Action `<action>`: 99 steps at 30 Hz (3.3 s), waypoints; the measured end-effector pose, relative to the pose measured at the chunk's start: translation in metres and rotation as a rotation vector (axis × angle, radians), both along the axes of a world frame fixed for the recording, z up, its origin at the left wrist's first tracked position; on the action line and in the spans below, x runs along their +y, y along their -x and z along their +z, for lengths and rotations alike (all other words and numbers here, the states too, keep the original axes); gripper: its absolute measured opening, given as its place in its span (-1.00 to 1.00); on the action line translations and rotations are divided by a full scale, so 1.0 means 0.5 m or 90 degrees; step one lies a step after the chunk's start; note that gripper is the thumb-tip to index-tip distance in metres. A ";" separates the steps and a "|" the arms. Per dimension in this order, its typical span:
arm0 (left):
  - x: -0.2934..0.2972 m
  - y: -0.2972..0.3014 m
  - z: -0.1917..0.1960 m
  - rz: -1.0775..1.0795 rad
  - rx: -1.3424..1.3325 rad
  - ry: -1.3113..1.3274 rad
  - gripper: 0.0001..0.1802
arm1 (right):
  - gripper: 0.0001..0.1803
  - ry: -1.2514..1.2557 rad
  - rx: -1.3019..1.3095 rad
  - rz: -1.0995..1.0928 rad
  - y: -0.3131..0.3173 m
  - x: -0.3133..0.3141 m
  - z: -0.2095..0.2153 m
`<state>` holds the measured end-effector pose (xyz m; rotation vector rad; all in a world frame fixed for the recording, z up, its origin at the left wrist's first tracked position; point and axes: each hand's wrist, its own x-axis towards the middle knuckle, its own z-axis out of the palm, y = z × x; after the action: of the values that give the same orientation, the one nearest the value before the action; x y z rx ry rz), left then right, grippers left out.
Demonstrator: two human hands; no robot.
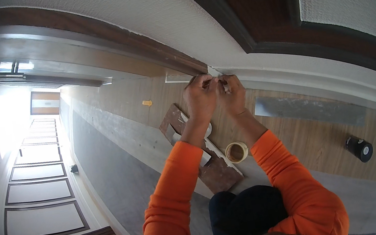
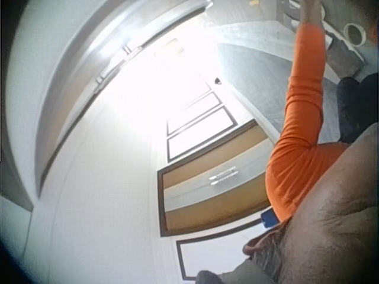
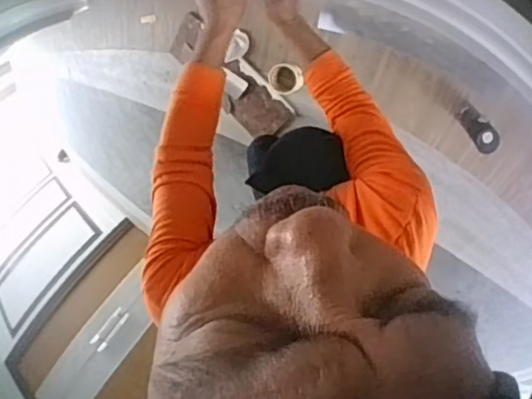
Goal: The person kneels on the floor and applies masking tape to the wall trim. They then use a spray can to apply adhesive to the trim and press a piece of material into place. The person continues to apply tape and adjust the trim along the wall.
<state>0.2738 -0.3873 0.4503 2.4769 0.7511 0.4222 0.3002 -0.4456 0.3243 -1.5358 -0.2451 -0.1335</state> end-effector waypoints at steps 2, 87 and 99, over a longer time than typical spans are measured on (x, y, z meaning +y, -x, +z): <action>0.002 -0.002 -0.009 0.004 -0.033 -0.022 -0.77 | -0.78 0.023 -0.067 0.006 -0.008 -0.006 0.001; 0.085 0.079 -0.045 0.031 -0.035 0.032 -0.52 | -0.77 0.200 0.008 0.111 0.048 -0.078 -0.026; 0.104 0.039 -0.016 0.002 -0.097 -0.079 -0.46 | -0.60 0.249 -0.020 0.048 -0.017 -0.047 0.049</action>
<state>0.2545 -0.3353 0.4424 2.5230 0.6860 0.6680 0.3085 -0.4691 0.3489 -1.9105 -0.3699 -0.0506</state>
